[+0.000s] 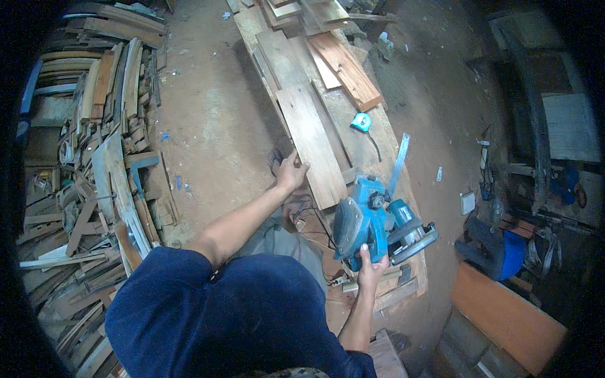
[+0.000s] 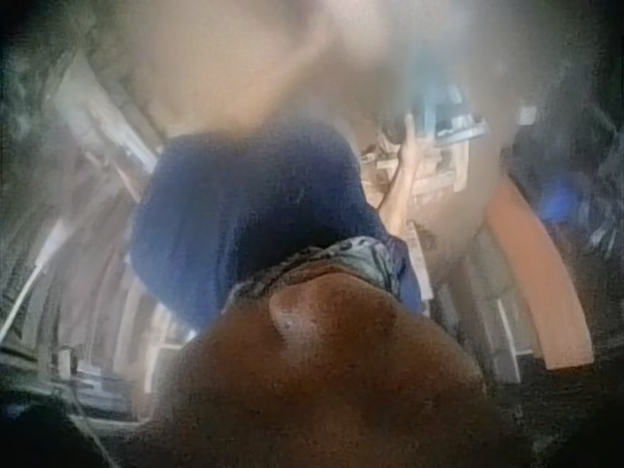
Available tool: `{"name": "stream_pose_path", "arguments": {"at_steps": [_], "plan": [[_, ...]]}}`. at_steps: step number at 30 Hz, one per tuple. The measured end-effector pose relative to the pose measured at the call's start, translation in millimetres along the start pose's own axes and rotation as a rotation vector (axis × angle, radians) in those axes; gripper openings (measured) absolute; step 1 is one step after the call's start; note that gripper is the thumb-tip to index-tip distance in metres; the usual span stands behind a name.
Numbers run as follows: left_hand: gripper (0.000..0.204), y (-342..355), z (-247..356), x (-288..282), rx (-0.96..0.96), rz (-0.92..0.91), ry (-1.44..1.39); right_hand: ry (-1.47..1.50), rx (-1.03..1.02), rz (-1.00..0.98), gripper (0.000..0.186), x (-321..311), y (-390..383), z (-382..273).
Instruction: The person measures and marks wooden planks using a tape measure, pencil, and square ruler. They then use a circular saw to cut the wood along the marked lines. The person also uses a hand planer to smooth the edges of the cut wood pieces.
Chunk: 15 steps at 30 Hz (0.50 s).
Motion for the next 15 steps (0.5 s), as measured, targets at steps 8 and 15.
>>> {"name": "stream_pose_path", "arguments": {"at_steps": [8,15], "plan": [[0.074,20.8,21.5,-0.8,0.026,0.057,0.096,-0.083,0.015,-0.017,0.034,12.2,-8.0,-9.4],[0.078,110.4,41.5,-31.8,0.298,0.154,0.206,0.084,0.057,-0.163,0.057,-4.2,-15.1,-19.5]]}}
Point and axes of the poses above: each hand's wrist, its own y-axis towards the middle knuckle, its own x-axis out of the palm, z = x × y, the point moved 4 cm from there along y, towards the middle knuckle, and after that the axes turned 5 degrees about z, right-handed, at the moved point
